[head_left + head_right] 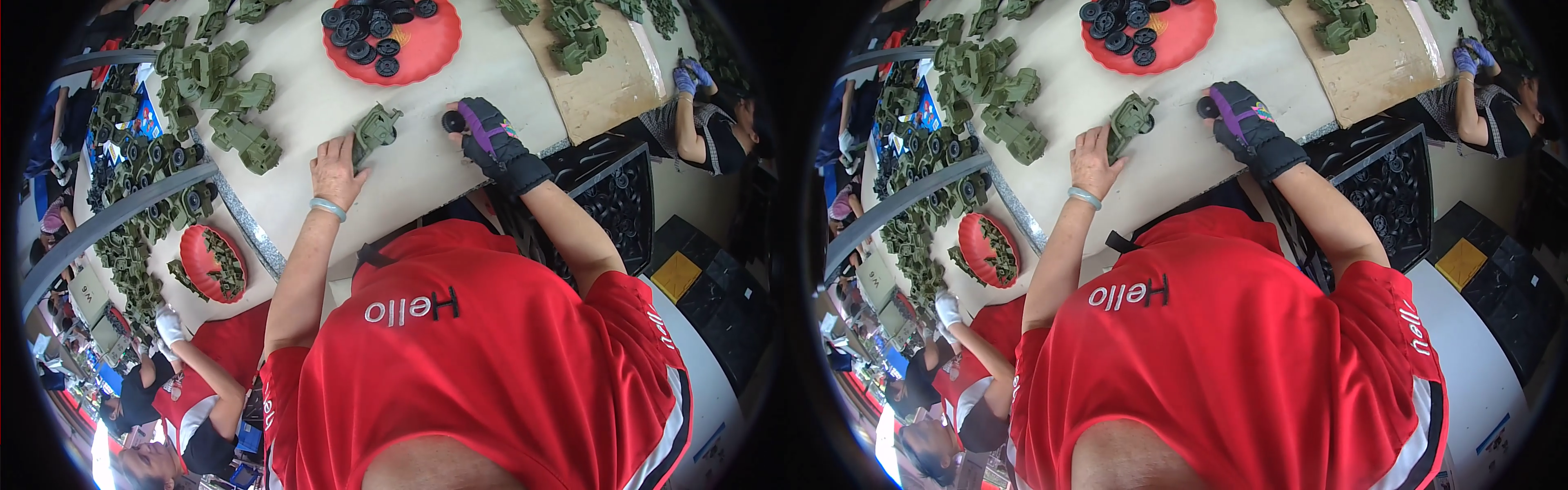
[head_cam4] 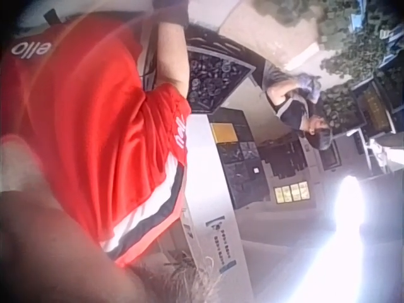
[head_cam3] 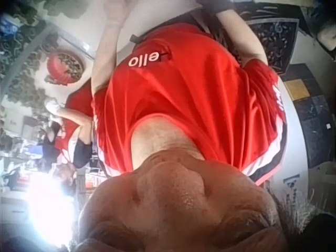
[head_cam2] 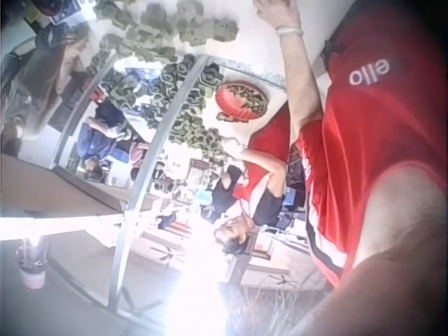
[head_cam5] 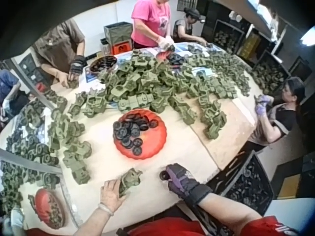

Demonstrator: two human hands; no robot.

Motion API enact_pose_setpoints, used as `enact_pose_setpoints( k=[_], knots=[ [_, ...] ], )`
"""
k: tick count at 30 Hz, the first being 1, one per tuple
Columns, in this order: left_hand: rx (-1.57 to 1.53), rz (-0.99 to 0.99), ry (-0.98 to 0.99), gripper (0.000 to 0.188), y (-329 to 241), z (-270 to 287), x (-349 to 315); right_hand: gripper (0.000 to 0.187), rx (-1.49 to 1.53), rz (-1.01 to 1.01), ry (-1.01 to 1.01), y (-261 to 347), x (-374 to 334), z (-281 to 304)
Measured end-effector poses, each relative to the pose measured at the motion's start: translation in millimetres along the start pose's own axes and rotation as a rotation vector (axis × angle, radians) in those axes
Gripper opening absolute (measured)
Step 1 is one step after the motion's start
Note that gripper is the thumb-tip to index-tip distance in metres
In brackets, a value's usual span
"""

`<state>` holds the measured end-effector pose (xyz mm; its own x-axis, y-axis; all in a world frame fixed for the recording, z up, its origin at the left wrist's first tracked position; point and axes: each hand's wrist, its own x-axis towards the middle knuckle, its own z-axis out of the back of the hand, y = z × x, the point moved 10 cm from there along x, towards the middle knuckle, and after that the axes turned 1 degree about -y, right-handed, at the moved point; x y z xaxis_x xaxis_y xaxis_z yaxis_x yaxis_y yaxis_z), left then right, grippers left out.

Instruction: The person assembles plastic toy tanks by hand, attaching wheels and other small plastic components to the tank bodies at a workbench.

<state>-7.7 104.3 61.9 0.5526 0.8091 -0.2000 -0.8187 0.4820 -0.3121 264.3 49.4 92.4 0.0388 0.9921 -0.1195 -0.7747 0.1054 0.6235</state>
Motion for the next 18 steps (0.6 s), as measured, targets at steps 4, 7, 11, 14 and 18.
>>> enact_pose_setpoints(
  k=[4,7,11,14,18],
  knots=[
    [0.047,0.072,0.087,0.079,-26.3,-17.0,-16.1,0.049,0.086,0.212,0.071,63.9,6.5,-4.2],
    [0.060,0.133,0.041,0.078,-32.1,-19.0,-21.6,0.055,0.070,0.345,0.112,95.9,5.9,-14.1],
    [0.057,0.123,0.037,0.078,-31.1,-21.8,-21.8,0.054,0.000,0.442,0.122,111.0,11.3,-33.1],
    [0.059,0.102,0.046,0.079,-32.3,-24.7,-21.8,0.054,-0.054,0.456,0.159,122.3,16.0,-38.5],
    [0.037,0.141,0.072,0.082,-32.5,-27.0,-24.5,0.054,-0.164,0.448,0.191,122.5,16.3,-48.4]
  ],
)
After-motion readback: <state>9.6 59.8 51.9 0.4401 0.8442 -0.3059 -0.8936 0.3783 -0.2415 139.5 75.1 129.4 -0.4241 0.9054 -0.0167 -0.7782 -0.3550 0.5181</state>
